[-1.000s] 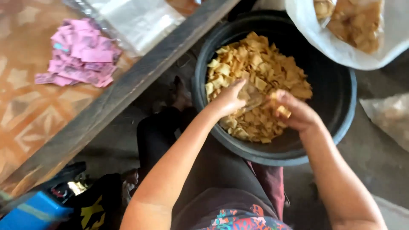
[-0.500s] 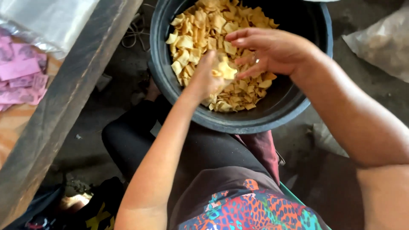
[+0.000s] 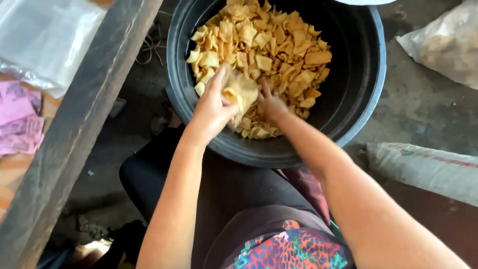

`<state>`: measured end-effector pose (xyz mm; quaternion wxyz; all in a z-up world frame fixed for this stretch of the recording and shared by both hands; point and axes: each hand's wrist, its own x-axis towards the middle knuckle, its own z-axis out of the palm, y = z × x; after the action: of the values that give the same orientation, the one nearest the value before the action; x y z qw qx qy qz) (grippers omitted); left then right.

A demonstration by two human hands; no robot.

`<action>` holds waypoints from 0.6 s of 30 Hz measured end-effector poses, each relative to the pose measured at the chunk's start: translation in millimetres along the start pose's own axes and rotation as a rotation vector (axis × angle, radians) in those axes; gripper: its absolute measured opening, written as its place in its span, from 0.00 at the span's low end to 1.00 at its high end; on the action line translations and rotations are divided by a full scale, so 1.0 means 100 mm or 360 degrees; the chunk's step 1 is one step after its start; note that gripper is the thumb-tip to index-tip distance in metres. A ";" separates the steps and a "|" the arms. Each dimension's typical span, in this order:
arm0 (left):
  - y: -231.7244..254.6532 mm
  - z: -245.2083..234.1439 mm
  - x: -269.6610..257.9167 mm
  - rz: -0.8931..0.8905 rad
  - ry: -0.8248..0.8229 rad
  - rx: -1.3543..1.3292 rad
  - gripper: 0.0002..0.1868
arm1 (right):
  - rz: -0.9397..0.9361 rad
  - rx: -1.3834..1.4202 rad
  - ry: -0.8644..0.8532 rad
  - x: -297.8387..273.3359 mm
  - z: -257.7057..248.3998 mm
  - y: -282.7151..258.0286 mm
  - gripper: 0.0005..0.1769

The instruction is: Manually filling small plastic bags with chips from a large basin and sealing them with a heat sealer.

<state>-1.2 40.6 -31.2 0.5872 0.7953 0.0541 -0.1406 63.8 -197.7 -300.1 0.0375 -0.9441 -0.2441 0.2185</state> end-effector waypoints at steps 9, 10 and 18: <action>0.11 0.06 -0.12 0.0051 -0.0039 -0.0069 0.47 | -0.0170 0.0770 0.0046 -0.41 -0.51 0.05 0.67; 0.11 0.07 -0.14 0.0054 -0.0043 -0.0076 0.47 | 0.0069 0.1125 -0.0256 -0.62 -1.13 -0.01 0.49; 0.05 0.14 -0.32 0.0028 0.0037 -0.0120 0.45 | 0.0346 -0.0761 -0.0233 -0.09 0.04 2.08 0.18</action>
<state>-32.7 28.5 -21.1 0.6173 0.7747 0.0591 -0.1239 147.7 -385.2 -337.0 -0.2279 -0.9285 -0.1879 0.2250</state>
